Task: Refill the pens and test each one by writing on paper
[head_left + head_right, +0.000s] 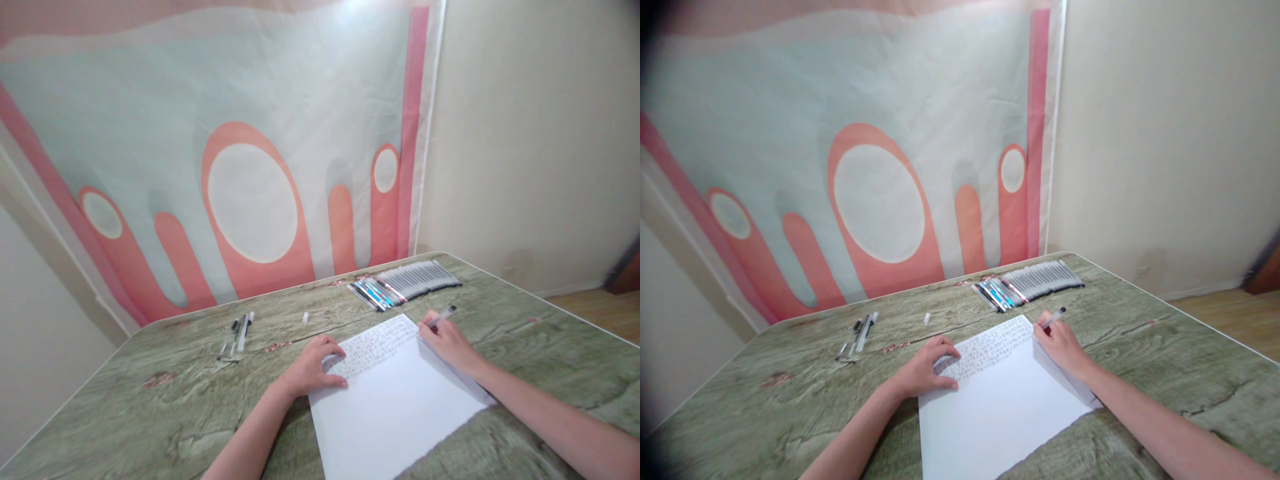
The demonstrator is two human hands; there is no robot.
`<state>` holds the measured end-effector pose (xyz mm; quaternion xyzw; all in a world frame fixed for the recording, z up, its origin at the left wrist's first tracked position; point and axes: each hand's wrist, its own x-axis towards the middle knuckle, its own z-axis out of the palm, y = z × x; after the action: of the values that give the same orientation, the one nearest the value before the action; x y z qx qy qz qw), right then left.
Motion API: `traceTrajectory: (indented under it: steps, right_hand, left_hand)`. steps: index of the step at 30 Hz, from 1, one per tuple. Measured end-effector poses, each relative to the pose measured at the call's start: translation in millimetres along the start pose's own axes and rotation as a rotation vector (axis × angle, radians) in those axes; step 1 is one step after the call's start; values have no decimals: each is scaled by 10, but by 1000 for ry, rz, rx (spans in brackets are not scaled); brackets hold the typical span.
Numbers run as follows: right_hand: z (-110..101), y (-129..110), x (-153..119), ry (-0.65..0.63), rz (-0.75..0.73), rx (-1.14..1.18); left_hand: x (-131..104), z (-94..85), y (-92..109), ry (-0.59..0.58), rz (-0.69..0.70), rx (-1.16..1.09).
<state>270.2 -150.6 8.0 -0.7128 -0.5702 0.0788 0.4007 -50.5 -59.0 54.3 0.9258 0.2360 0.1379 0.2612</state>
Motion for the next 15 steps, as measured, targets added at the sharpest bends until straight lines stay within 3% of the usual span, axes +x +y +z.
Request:
traceTrajectory:
  steps: [9, 15]
  right_hand:
    - [27, 32, 14, 24, -11, 9]
    - [37, 93, 30, 45, 138, 182]
  left_hand:
    - [-4, 1, 1, -5, -12, -9]
    - [-6, 13, -17, 4, -8, -9]
